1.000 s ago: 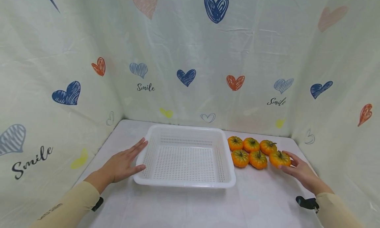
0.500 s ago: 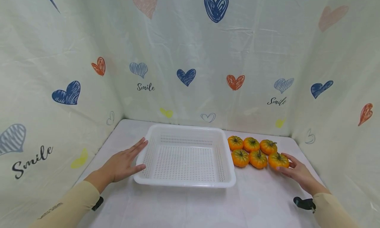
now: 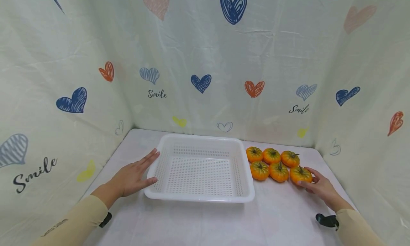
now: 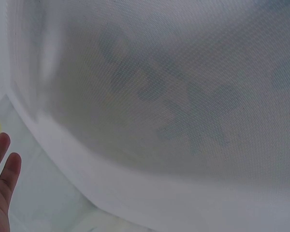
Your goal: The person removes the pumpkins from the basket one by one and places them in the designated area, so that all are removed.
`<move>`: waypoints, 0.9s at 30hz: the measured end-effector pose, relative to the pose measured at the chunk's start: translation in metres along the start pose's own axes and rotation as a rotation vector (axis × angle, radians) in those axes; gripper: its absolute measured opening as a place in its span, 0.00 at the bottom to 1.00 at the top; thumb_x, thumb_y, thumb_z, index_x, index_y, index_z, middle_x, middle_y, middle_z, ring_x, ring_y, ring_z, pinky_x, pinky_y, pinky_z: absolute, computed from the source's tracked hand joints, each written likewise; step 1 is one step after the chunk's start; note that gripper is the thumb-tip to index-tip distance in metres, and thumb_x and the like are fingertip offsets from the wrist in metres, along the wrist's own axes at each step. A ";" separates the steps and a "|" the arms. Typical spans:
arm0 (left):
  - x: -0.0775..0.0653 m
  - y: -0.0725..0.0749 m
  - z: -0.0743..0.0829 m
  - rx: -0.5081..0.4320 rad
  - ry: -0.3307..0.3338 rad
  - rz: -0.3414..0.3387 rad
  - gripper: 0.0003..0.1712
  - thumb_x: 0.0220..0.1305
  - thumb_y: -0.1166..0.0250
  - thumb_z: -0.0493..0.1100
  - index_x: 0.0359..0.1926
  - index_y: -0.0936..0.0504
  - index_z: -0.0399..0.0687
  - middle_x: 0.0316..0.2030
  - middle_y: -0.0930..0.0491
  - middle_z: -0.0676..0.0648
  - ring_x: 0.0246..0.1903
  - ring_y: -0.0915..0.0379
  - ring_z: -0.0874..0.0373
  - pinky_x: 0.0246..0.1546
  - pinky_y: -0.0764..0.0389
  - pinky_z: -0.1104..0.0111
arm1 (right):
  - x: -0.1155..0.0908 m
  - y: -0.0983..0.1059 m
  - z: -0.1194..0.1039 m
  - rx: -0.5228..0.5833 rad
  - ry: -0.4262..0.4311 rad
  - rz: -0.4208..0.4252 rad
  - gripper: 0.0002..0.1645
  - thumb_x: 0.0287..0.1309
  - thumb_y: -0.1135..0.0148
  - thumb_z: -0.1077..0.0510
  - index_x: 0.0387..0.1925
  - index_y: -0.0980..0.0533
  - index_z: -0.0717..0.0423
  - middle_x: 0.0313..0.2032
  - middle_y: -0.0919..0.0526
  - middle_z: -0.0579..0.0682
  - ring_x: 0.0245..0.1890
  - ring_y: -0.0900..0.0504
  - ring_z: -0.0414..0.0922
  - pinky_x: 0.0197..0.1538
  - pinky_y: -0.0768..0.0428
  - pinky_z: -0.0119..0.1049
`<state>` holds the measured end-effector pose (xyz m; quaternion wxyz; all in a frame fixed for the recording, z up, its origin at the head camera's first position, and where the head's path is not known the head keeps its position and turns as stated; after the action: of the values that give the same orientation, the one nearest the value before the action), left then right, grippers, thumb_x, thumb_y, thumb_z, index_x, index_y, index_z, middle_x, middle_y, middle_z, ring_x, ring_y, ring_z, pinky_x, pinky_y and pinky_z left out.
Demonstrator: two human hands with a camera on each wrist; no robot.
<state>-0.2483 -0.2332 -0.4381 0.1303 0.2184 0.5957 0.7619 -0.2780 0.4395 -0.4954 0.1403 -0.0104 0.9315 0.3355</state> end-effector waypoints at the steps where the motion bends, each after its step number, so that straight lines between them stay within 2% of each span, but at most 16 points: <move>1: 0.000 0.000 0.000 -0.001 0.002 -0.001 0.49 0.67 0.43 0.66 0.79 0.50 0.51 0.78 0.54 0.47 0.65 0.33 0.41 0.54 0.26 0.42 | 0.000 -0.001 0.001 -0.002 -0.002 -0.001 0.64 0.57 0.31 0.35 0.77 0.56 0.61 0.66 0.44 0.78 0.57 0.30 0.66 0.54 0.19 0.48; 16: -0.001 0.000 0.000 0.001 0.011 -0.003 0.50 0.66 0.42 0.66 0.79 0.51 0.52 0.78 0.54 0.48 0.63 0.31 0.40 0.54 0.26 0.42 | 0.006 -0.004 0.006 -0.026 -0.015 0.000 0.66 0.55 0.32 0.32 0.78 0.57 0.59 0.69 0.48 0.78 0.59 0.32 0.67 0.56 0.22 0.53; 22: -0.001 -0.001 0.000 0.004 0.011 -0.006 0.50 0.66 0.43 0.66 0.79 0.52 0.53 0.78 0.54 0.47 0.63 0.31 0.40 0.53 0.26 0.41 | 0.006 -0.004 0.006 -0.042 -0.009 0.009 0.66 0.55 0.32 0.31 0.78 0.56 0.59 0.69 0.50 0.77 0.54 0.27 0.63 0.53 0.19 0.49; 27: -0.001 0.000 0.000 0.007 0.006 -0.002 0.50 0.66 0.43 0.67 0.79 0.51 0.52 0.78 0.54 0.47 0.63 0.31 0.40 0.53 0.25 0.42 | 0.006 -0.005 0.004 -0.074 -0.006 0.014 0.67 0.53 0.33 0.29 0.78 0.56 0.60 0.67 0.49 0.77 0.50 0.24 0.60 0.53 0.20 0.51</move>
<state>-0.2470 -0.2333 -0.4382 0.1286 0.2159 0.5988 0.7604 -0.2824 0.4392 -0.5033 0.1402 -0.0080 0.9180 0.3708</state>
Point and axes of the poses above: each hand's wrist, its own x-axis towards the middle knuckle, its own y-axis out of the back of the hand, z = x × y, the point moved 6 cm from there along x, towards the middle knuckle
